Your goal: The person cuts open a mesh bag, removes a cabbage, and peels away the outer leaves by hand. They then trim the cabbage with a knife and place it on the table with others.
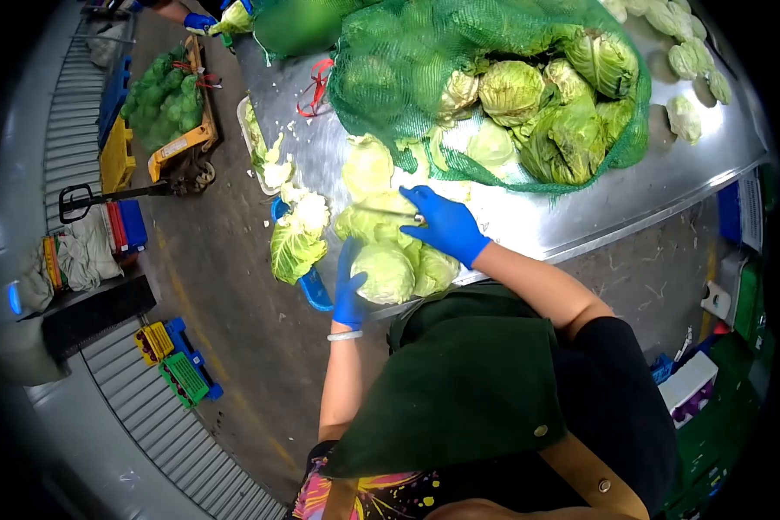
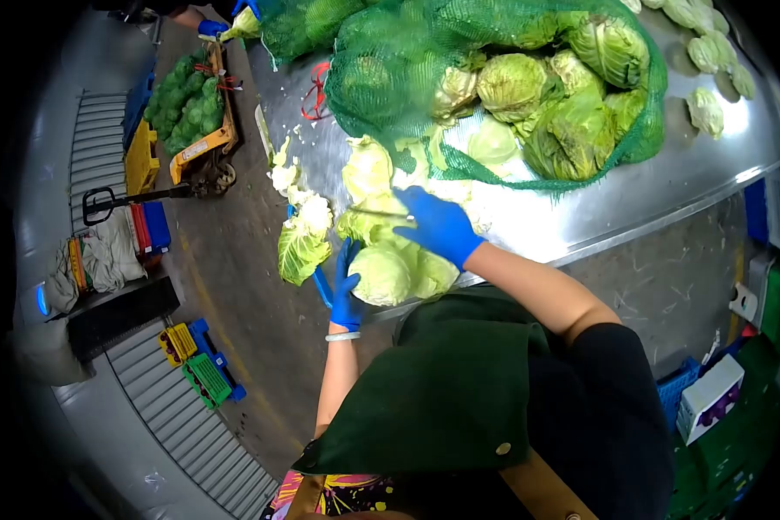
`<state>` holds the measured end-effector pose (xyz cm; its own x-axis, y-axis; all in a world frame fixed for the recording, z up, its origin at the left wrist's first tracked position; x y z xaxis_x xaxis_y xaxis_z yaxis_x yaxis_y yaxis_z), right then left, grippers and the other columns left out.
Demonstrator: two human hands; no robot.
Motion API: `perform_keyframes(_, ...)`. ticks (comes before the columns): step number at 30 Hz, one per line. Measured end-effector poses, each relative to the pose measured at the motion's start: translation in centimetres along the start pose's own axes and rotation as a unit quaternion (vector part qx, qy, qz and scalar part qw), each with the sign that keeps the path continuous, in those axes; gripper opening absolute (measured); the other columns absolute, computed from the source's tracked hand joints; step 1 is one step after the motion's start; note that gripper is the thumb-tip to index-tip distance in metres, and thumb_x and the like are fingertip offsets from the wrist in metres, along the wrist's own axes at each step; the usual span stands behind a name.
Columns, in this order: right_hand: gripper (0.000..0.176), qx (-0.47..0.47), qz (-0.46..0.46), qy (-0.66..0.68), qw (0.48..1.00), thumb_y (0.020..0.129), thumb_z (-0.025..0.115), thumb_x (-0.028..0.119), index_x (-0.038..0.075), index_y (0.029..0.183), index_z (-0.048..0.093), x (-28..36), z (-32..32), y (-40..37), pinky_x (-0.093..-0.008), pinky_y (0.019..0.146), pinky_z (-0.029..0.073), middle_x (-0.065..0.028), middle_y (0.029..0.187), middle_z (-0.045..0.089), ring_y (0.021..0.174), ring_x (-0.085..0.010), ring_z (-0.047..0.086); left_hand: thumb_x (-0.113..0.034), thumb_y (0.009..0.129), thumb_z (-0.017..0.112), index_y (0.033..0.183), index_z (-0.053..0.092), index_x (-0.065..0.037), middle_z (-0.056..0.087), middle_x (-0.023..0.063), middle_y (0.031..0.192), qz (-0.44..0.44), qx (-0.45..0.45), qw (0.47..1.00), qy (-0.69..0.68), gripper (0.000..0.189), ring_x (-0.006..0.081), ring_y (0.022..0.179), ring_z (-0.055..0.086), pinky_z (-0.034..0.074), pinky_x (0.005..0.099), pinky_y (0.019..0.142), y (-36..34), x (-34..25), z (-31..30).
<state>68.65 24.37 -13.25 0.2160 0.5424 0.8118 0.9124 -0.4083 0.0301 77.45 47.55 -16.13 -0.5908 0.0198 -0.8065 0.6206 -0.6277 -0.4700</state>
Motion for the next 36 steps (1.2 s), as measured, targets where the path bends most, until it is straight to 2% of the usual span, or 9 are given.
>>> perform_keyframes(11, 0.036, 0.205, -0.163, 0.115, 0.958, 0.080, 0.075, 0.027, 0.011, 0.110, 0.064, 5.1, -1.8, -1.2, -0.0339, 0.076, 0.054, -0.0052, 0.104, 0.066, 0.083, -0.0215, 0.066, -0.033, 0.087, 0.056, 0.152, 0.032, -0.006, 0.036, 0.0149, 0.154, 0.034, 0.092, 0.995, -0.032, 0.075, 0.0282, 0.141, 0.036, 0.033, 0.0424, 0.116, -0.4, -3.1, 4.0)
perform_keyframes(15, 0.025, 0.173, 0.227, 0.383, 0.878, 0.078, 0.076, 0.014, 0.006, 0.100, 0.066, -4.8, -3.3, -1.3, -0.0307, 0.073, 0.051, -0.0054, 0.081, 0.067, 0.077, -0.0111, 0.061, -0.038, 0.096, 0.048, 0.153, 0.031, -0.008, 0.037, 0.0169, 0.153, -0.043, 0.044, 0.986, -0.158, 0.066, 0.0303, 0.139, 0.039, 0.034, 0.0443, 0.115, -1.1, -1.3, 2.9)
perform_keyframes(17, 0.028, -0.025, 0.182, 0.337, 0.924, 0.078, 0.079, 0.017, 0.005, 0.101, 0.066, -9.4, -6.2, -0.3, -0.0292, 0.074, 0.051, -0.0049, 0.087, 0.068, 0.080, -0.0116, 0.061, -0.037, 0.099, 0.045, 0.152, 0.031, -0.009, 0.039, 0.0150, 0.153, 0.031, 0.025, 0.999, 0.034, 0.062, 0.0297, 0.139, 0.040, 0.033, 0.0445, 0.115, -1.0, 2.2, -1.9)
perform_keyframes(20, 0.061, 0.074, 0.077, 0.249, 0.963, 0.076, 0.085, 0.018, 0.008, 0.130, 0.058, -2.3, -6.2, -0.3, -0.0290, 0.088, 0.051, -0.0091, 0.120, 0.064, 0.110, -0.0139, 0.059, -0.037, 0.089, 0.059, 0.145, 0.044, -0.013, 0.048, 0.0102, 0.147, 0.218, -0.024, 0.639, 0.737, 0.063, 0.0321, 0.138, 0.039, 0.026, 0.0455, 0.117, -1.3, 0.0, 0.4)
perform_keyframes(25, 0.085, 0.212, 0.034, 0.295, 0.931, 0.075, 0.085, 0.022, 0.014, 0.148, 0.043, 6.6, -4.8, 0.4, -0.0283, 0.080, 0.052, -0.0072, 0.110, 0.069, 0.090, -0.0106, 0.063, -0.033, 0.096, 0.058, 0.145, 0.044, -0.011, 0.050, 0.0138, 0.143, 0.328, -0.017, 0.568, 0.755, 0.056, 0.0293, 0.132, 0.046, 0.032, 0.0438, 0.113, -2.1, -5.3, 9.6)
perform_keyframes(29, 0.066, 0.289, 0.183, 0.428, 0.836, 0.081, 0.077, 0.013, 0.005, 0.140, 0.048, 1.4, -2.8, -0.6, -0.0263, 0.069, 0.051, -0.0049, 0.092, 0.068, 0.076, -0.0073, 0.061, -0.047, 0.091, 0.056, 0.148, 0.037, -0.014, 0.047, 0.0114, 0.146, 0.193, 0.106, 0.790, 0.573, 0.069, 0.0290, 0.138, 0.041, 0.033, 0.0462, 0.114, -0.8, -3.3, 8.3)
perform_keyframes(30, 0.053, 0.276, 0.234, 0.486, 0.796, 0.085, 0.071, 0.010, 0.002, 0.134, 0.052, -1.1, -2.5, -1.7, -0.0310, 0.082, 0.052, -0.0078, 0.105, 0.069, 0.089, -0.0148, 0.065, -0.050, 0.094, 0.053, 0.149, 0.036, -0.014, 0.047, 0.0117, 0.146, -0.003, 0.089, 0.973, 0.212, 0.068, 0.0298, 0.135, 0.044, 0.039, 0.0462, 0.110, 0.2, -2.7, 9.1)
perform_keyframes(31, 0.053, 0.261, 0.243, 0.482, 0.801, 0.085, 0.071, 0.010, 0.002, 0.134, 0.052, -3.6, -2.2, -3.1, -0.0310, 0.082, 0.052, -0.0078, 0.105, 0.069, 0.089, -0.0148, 0.065, -0.053, 0.097, 0.049, 0.149, 0.035, -0.013, 0.047, 0.0119, 0.146, -0.213, 0.050, 0.958, -0.186, 0.067, 0.0306, 0.133, 0.047, 0.045, 0.0461, 0.105, 0.3, -0.8, 10.6)
perform_keyframes(36, 0.048, -0.068, 0.174, 0.627, 0.756, 0.093, 0.059, 0.031, 0.006, 0.132, 0.051, -15.9, -8.4, -13.6, -0.0317, 0.067, 0.052, -0.0088, 0.106, 0.065, 0.085, -0.0176, 0.064, -0.009, 0.095, 0.059, 0.136, 0.053, -0.002, 0.059, 0.0088, 0.132, 0.013, 0.113, 0.956, 0.270, 0.043, 0.0157, 0.103, 0.063, 0.052, 0.0303, 0.088, 3.6, 1.2, 12.6)
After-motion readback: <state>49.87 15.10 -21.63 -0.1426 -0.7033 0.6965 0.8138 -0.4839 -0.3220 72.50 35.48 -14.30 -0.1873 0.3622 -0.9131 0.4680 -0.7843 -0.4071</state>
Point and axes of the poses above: each hand's wrist, its own y-axis towards the middle knuckle, its own z-axis out of the palm, x = y × z, the point moved 6 cm from there along y, towards the middle knuckle
